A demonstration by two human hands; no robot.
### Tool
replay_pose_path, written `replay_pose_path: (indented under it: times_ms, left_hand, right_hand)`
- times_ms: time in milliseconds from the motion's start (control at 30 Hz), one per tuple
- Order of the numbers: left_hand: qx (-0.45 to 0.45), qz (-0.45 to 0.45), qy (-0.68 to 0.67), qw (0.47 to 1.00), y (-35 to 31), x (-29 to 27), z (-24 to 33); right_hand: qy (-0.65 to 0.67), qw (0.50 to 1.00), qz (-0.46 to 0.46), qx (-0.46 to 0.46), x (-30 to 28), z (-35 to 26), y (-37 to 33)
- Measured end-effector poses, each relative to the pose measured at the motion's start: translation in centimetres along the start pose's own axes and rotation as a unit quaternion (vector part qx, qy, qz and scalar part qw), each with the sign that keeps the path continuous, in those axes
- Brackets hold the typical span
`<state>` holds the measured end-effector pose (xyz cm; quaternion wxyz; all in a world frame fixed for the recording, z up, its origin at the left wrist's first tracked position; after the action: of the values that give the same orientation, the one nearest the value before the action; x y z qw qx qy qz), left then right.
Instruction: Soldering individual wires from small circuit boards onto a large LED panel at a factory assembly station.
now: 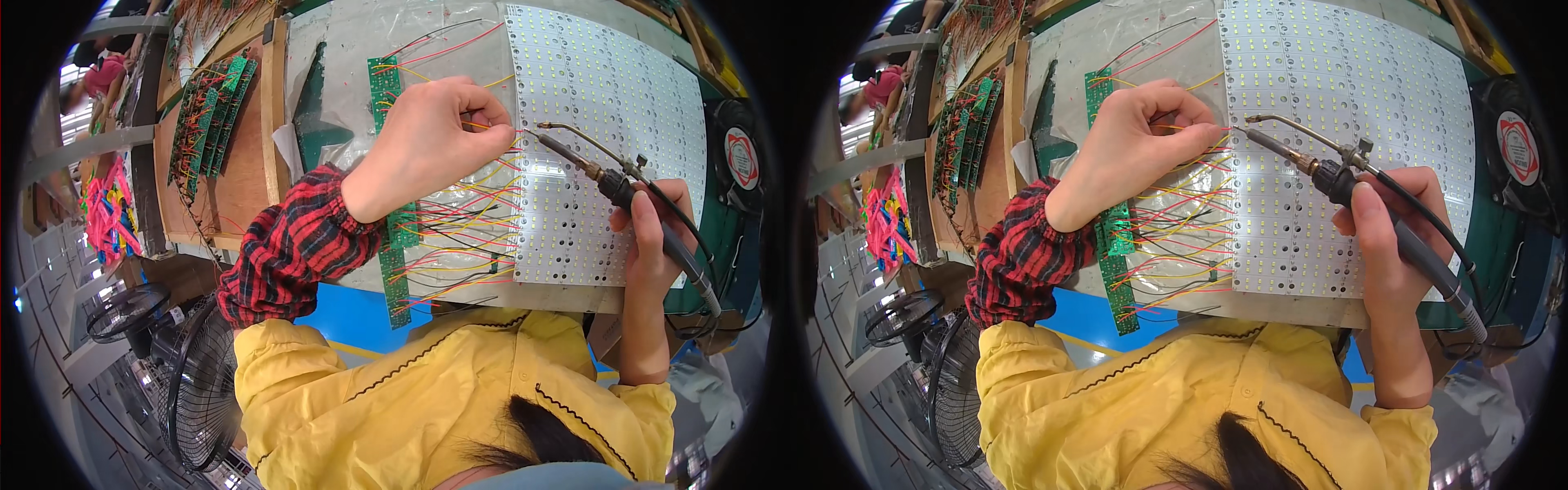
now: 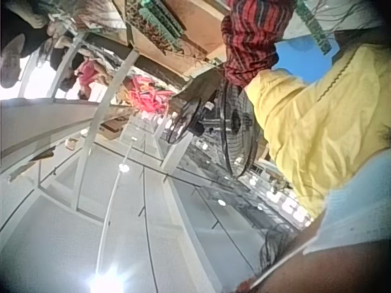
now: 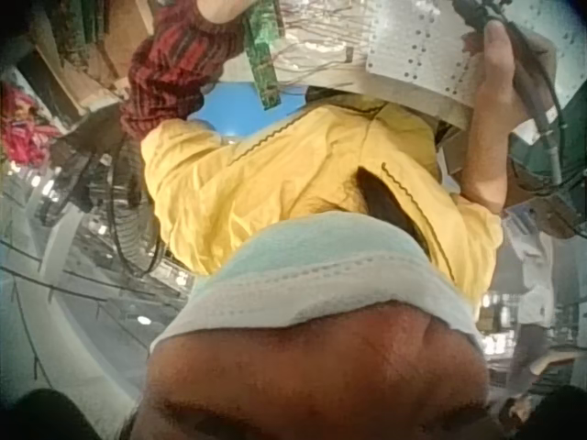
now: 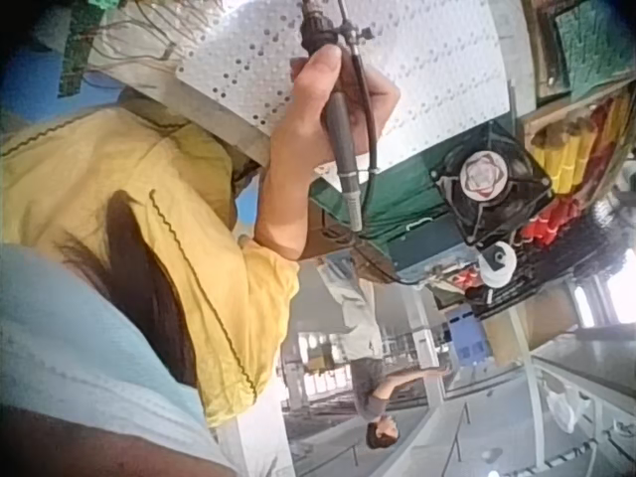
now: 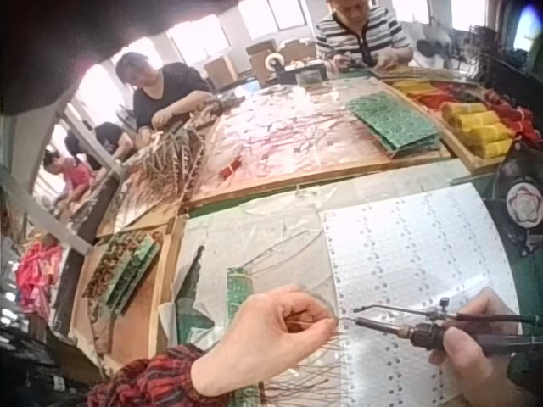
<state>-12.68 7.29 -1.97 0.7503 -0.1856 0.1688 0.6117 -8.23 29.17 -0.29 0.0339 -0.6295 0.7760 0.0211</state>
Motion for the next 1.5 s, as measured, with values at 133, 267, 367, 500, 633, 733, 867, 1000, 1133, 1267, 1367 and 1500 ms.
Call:
replay_pose_path:
  times_ms: [133, 267, 367, 500, 633, 733, 867, 1000, 1133, 1267, 1367, 1500]
  left_hand:
    - [-0.009, 0.003, -0.011, 1.0, -0.1, 0.1, -0.1]
    - [-0.012, 0.005, -0.006, 1.0, -0.1, 0.2, -0.2]
    - [-0.011, 0.005, -0.001, 1.0, -0.2, 0.1, -0.3]
    - [-0.01, 0.005, 0.01, 1.0, -0.2, 0.0, -0.3]
    - [-0.012, -0.008, 0.008, 1.0, -0.1, -0.2, -0.1]
    - [-0.06, -0.061, -0.063, 0.994, -0.1, -0.8, 0.2]
    - [-0.115, -0.09, -0.178, 0.973, 0.0, -1.6, 1.2]
    - [-0.108, -0.032, -0.109, 0.988, 0.6, -1.0, 0.8]
    - [-0.039, -0.005, -0.015, 0.999, 0.8, -0.3, 0.2]
    - [-0.021, 0.013, 0.007, 1.0, 0.7, -0.1, 0.3]
    - [-0.011, 0.019, 0.005, 1.0, 0.7, 0.0, 0.3]
    - [-0.005, 0.032, 0.021, 0.999, 0.6, 0.2, 0.4]
  right_hand:
    - [0.025, 0.999, -0.033, 0.004, 0.0, -0.1, 0.0]
    - [0.026, 1.0, -0.007, -0.002, 0.0, 0.1, -0.1]
    - [0.011, 1.0, 0.018, -0.004, 0.0, 0.1, 0.0]
    - [0.024, 0.999, 0.017, -0.012, 0.1, 0.1, 0.1]
    - [0.034, 0.999, 0.016, -0.021, 0.1, 0.2, 0.2]
    - [0.04, 0.999, 0.02, -0.011, -0.1, 0.2, 0.3]
    - [0.045, 0.999, 0.025, -0.009, -0.1, 0.3, 0.4]
    - [0.035, 0.999, 0.012, -0.011, 0.1, 0.1, 0.5]
    - [0.013, 1.0, -0.003, -0.008, 0.3, 0.1, 0.3]
    - [0.026, 0.999, -0.026, -0.013, 0.4, 0.1, 0.2]
    - [0.018, 0.999, -0.03, -0.011, 0.3, 0.2, 0.2]
    - [0.016, 0.999, -0.028, -0.018, 0.5, 0.2, 0.1]
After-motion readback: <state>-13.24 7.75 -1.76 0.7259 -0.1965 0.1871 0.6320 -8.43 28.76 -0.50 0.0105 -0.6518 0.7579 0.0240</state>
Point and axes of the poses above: each hand's wrist, its own y-axis towards the middle knuckle, its own x-axis out of the palm, z = x × y, the point moved 1 cm from there along y, towards the middle knuckle, and after that the axes turned 7 degrees about z, right-handed, at the moved point
